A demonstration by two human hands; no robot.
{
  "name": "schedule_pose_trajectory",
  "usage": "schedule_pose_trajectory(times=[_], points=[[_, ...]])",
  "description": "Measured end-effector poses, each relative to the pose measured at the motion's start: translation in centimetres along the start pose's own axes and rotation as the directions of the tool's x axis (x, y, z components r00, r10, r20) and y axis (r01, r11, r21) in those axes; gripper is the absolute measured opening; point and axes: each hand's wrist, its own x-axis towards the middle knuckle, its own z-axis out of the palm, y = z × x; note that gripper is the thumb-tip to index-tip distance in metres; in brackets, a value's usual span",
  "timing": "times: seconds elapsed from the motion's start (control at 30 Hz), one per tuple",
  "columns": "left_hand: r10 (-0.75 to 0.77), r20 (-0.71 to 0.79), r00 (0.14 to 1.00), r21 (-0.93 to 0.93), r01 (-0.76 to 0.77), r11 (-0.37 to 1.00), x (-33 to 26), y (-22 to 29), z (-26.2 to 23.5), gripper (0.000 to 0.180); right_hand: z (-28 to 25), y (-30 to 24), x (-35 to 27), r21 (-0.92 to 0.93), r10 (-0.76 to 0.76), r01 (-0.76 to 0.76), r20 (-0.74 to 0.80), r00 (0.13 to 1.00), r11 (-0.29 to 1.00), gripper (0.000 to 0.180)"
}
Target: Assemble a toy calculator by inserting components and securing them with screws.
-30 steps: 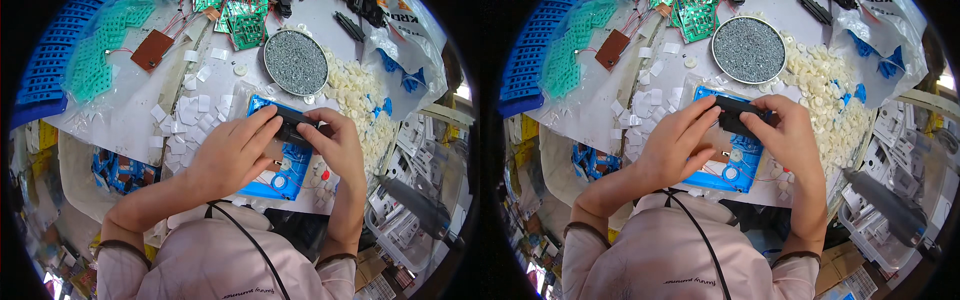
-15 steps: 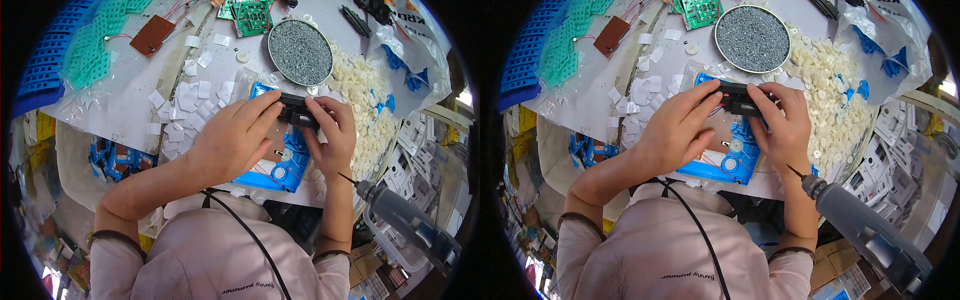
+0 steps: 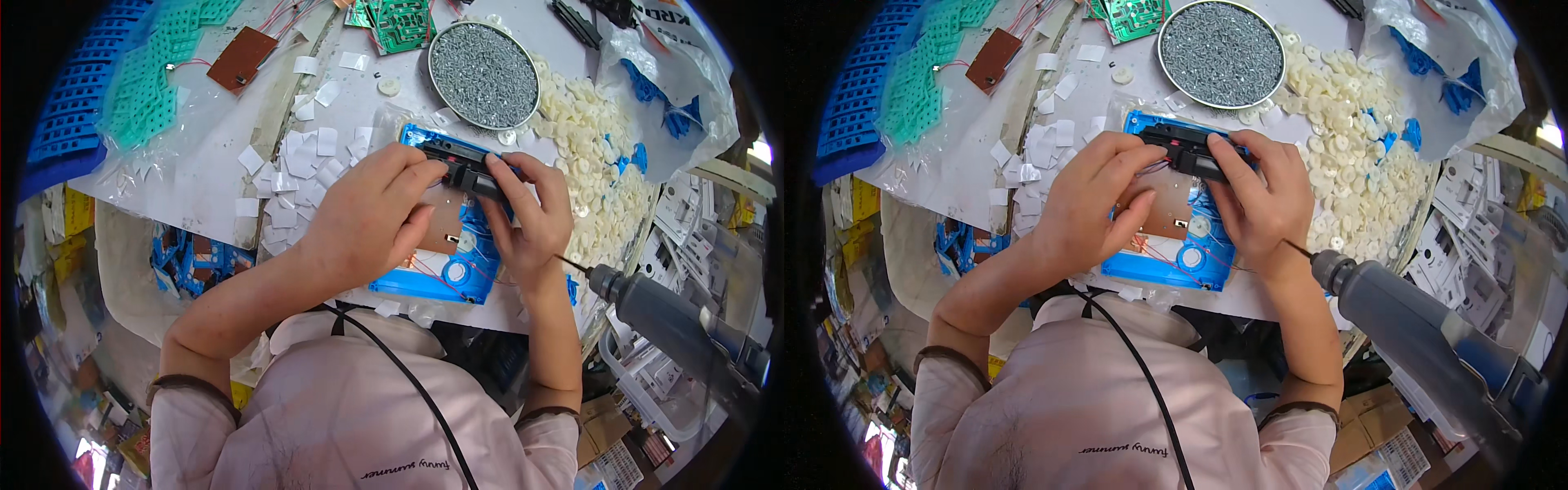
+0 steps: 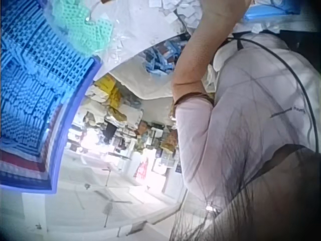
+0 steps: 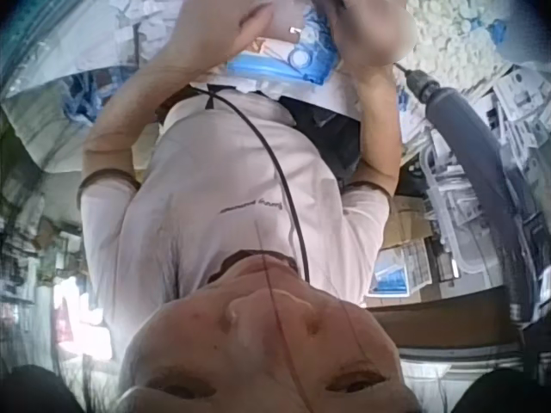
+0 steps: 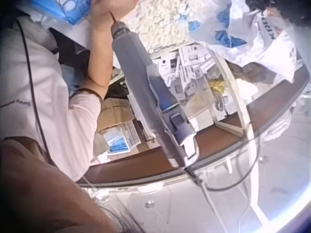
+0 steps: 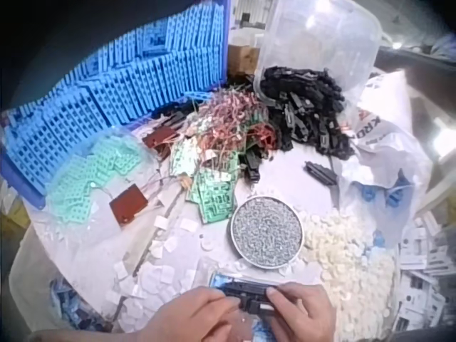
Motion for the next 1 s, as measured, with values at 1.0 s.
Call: schedule_pose_trajectory(times=[1.0], points=[[-0.064, 0.443, 0.894, 0.551, -0.215, 0.806, 18.8, -3.1, 0.8, 0.026, -15.4, 6.9, 2.0, 0.853, 0.101, 0.058, -0.128, 0.987, 0.519, 0.059]])
